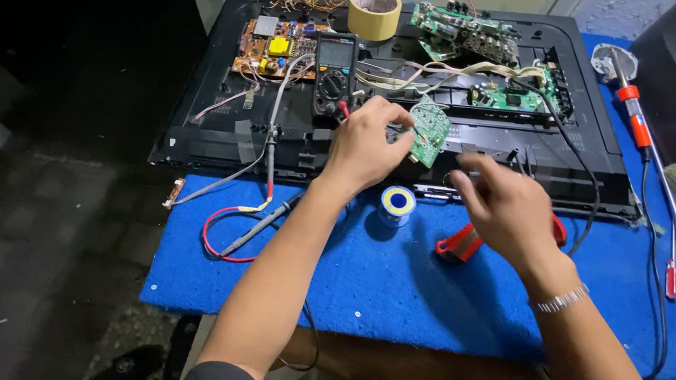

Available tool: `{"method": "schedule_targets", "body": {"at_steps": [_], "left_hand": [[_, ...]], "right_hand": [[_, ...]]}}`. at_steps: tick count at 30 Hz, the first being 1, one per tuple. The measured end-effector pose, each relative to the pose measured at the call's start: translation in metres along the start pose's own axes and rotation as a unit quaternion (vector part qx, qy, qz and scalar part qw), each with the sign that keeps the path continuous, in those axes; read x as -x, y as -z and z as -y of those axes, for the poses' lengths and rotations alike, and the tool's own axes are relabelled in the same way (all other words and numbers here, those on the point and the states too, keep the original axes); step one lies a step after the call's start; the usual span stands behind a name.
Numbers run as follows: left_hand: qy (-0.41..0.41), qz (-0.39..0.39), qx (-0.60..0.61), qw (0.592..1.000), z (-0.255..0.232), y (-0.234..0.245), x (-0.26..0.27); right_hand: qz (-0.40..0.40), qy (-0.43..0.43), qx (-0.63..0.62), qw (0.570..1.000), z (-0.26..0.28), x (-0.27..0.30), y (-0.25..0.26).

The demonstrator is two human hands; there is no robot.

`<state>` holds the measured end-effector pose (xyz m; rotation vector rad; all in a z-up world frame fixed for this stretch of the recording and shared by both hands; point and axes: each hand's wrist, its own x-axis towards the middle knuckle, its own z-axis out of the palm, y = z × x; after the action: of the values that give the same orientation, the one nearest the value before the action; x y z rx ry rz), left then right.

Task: Repairing a television circuit board by soldering components and trimming wires.

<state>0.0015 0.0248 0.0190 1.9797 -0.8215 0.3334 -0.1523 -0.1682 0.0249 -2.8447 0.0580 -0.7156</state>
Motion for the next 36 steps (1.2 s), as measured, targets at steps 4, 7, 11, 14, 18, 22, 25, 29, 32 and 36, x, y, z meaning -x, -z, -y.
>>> {"method": "schedule_targets", "body": {"at_steps": [4,7,11,14,18,22,25,29,32,36], "left_hand": [[-0.018,-0.011,-0.005,1.000,0.015,-0.012,-0.005],[-0.008,-0.005,-0.002,1.000,0.018,-0.014,-0.005],[-0.008,0.004,-0.012,1.000,0.023,-0.018,-0.003],[-0.002,0.016,-0.041,0.999,0.018,-0.013,-0.001],[0.006,0.033,-0.075,0.997,0.014,-0.011,0.000],[-0.060,-0.008,-0.054,0.997,0.016,-0.014,-0.002],[-0.092,-0.033,-0.015,0.995,0.016,-0.011,-0.005],[-0.017,-0.054,0.063,0.996,0.008,-0.006,-0.005],[0.019,-0.069,0.140,0.988,-0.001,-0.008,-0.006],[0.036,-0.074,0.234,0.969,-0.002,-0.014,-0.008]], "right_hand": [[-0.075,0.066,-0.026,0.995,0.003,-0.027,-0.037],[-0.109,0.065,-0.030,0.991,0.005,-0.025,-0.061],[-0.161,0.103,-0.018,0.981,0.006,-0.017,-0.064],[-0.178,0.120,-0.030,0.976,0.005,-0.017,-0.065],[-0.194,0.135,-0.019,0.971,0.007,-0.018,-0.063],[-0.194,0.123,-0.012,0.973,0.002,-0.019,-0.064],[-0.189,0.119,-0.030,0.974,-0.007,-0.018,-0.051],[-0.157,0.052,0.013,0.986,-0.028,-0.005,-0.007],[0.020,-0.094,0.068,0.993,-0.040,0.002,0.025],[0.205,-0.178,0.115,0.955,-0.030,0.002,0.036]]}}
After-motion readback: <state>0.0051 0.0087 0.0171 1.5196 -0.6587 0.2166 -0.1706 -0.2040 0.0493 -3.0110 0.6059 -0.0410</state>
